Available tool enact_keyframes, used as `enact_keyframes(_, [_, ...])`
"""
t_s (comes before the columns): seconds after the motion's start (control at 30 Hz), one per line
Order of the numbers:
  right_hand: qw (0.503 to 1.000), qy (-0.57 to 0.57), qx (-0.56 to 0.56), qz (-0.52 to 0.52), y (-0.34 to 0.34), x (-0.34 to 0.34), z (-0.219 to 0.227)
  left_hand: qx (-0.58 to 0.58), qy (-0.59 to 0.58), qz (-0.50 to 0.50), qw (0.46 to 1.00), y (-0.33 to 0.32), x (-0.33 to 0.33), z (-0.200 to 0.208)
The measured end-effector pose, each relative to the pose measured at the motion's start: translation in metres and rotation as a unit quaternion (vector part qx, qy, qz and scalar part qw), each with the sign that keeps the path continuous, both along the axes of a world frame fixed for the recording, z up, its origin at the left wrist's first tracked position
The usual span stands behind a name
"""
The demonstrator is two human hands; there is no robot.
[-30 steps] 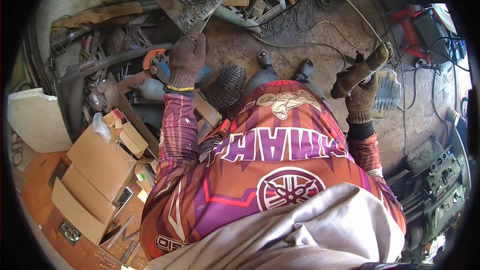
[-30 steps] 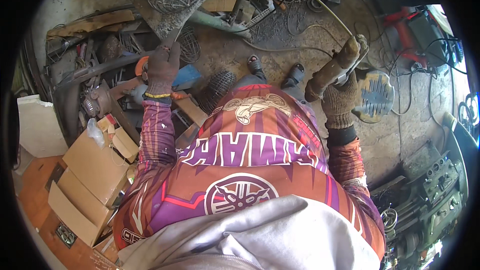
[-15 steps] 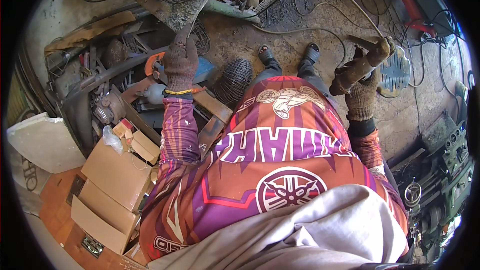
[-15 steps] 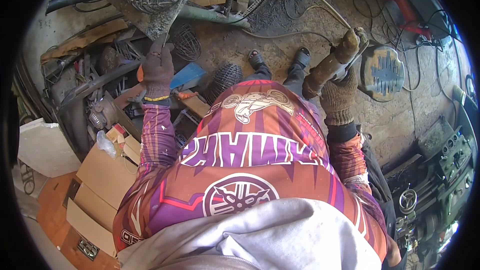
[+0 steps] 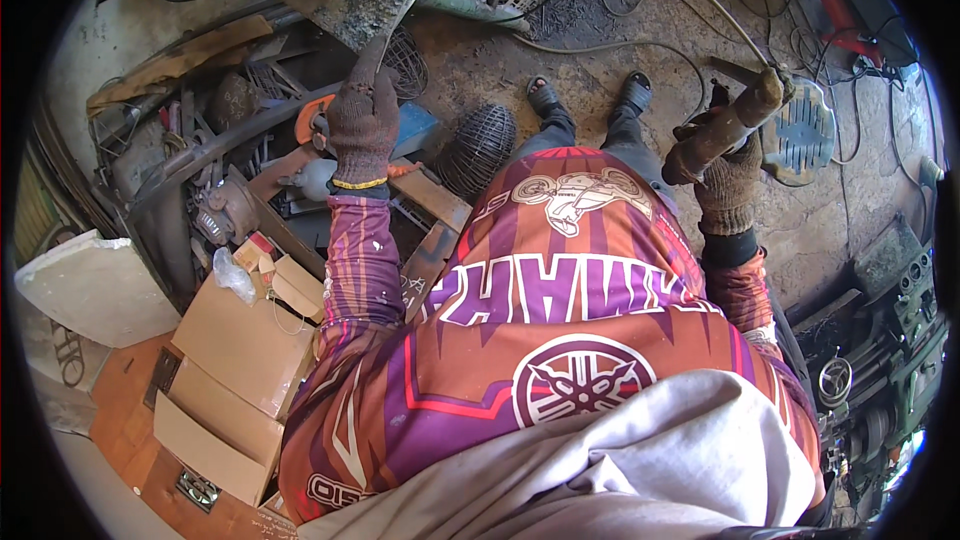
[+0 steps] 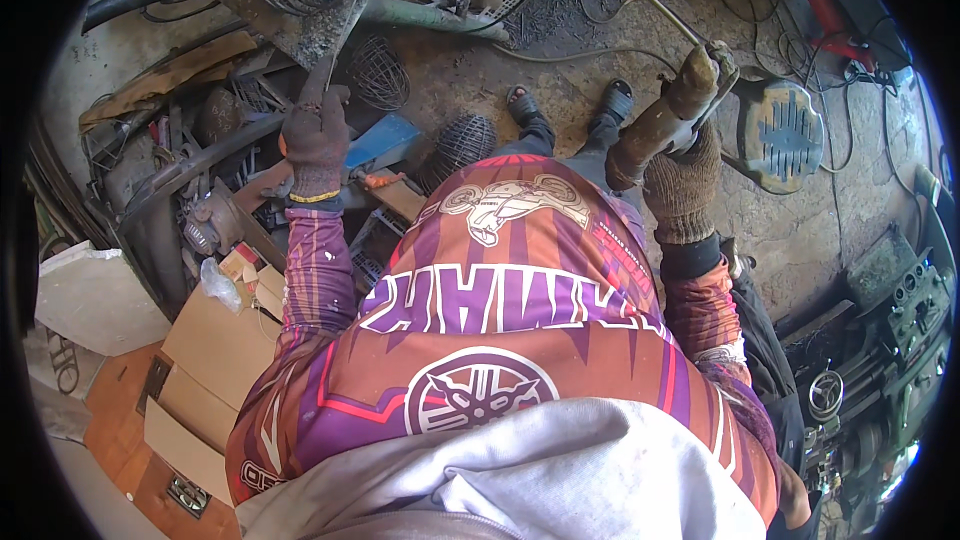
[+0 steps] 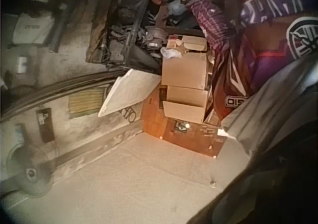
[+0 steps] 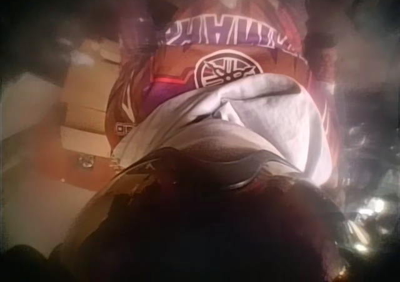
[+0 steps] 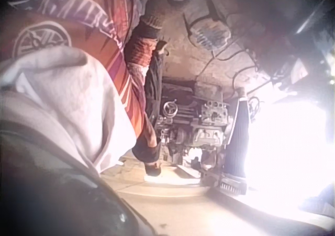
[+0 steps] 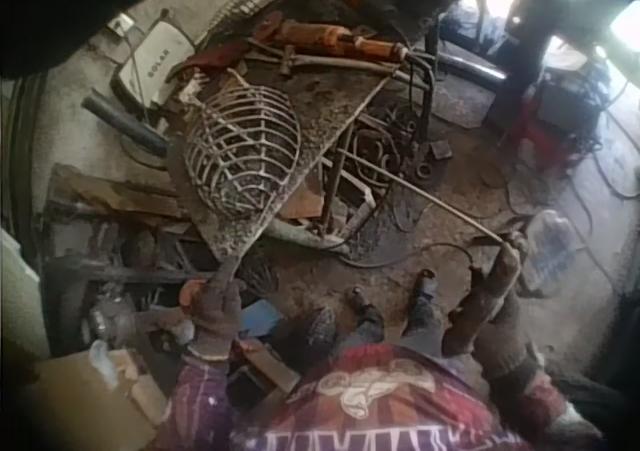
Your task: The person welds metal rods onto a circular metal frame using a welding torch.
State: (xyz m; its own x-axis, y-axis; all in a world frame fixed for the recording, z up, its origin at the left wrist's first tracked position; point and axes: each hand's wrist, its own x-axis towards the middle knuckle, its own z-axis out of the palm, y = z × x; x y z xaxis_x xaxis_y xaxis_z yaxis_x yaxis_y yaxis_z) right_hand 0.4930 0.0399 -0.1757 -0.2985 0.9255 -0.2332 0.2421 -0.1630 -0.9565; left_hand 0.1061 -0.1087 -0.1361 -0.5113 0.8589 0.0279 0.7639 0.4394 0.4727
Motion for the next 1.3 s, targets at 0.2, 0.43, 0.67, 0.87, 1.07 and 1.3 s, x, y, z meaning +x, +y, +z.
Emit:
enact_keyframes(0.2, [0.999, 0.008, -0.043, -0.013, -0.006, 0.001, -0.004, -0.009, -0.006, 0.006, 1.000, -0.006, -0.005, -0.003])
enact_keyframes(0.43, [0.998, -0.044, -0.016, 0.051, -0.007, -0.001, -0.007, -0.022, -0.033, 0.024, 0.999, -0.003, -0.001, -0.002])
enact_keyframes(0.67, [0.994, -0.019, -0.067, 0.089, -0.015, 0.000, -0.016, -0.021, -0.019, 0.018, 0.999, -0.001, 0.001, -0.004])
enact_keyframes(0.87, [0.994, 0.017, -0.082, 0.074, -0.014, -0.009, -0.018, -0.018, 0.011, 0.004, 1.000, -0.005, -0.001, -0.008])
enact_keyframes(1.07, [0.993, -0.007, -0.077, 0.089, -0.011, -0.017, -0.018, -0.027, 0.003, 0.004, 1.000, -0.002, 0.002, -0.005])
enact_keyframes(1.3, [0.993, 0.026, -0.087, 0.070, -0.013, -0.017, -0.018, -0.015, -0.016, 0.003, 1.000, -0.001, 0.004, -0.005])
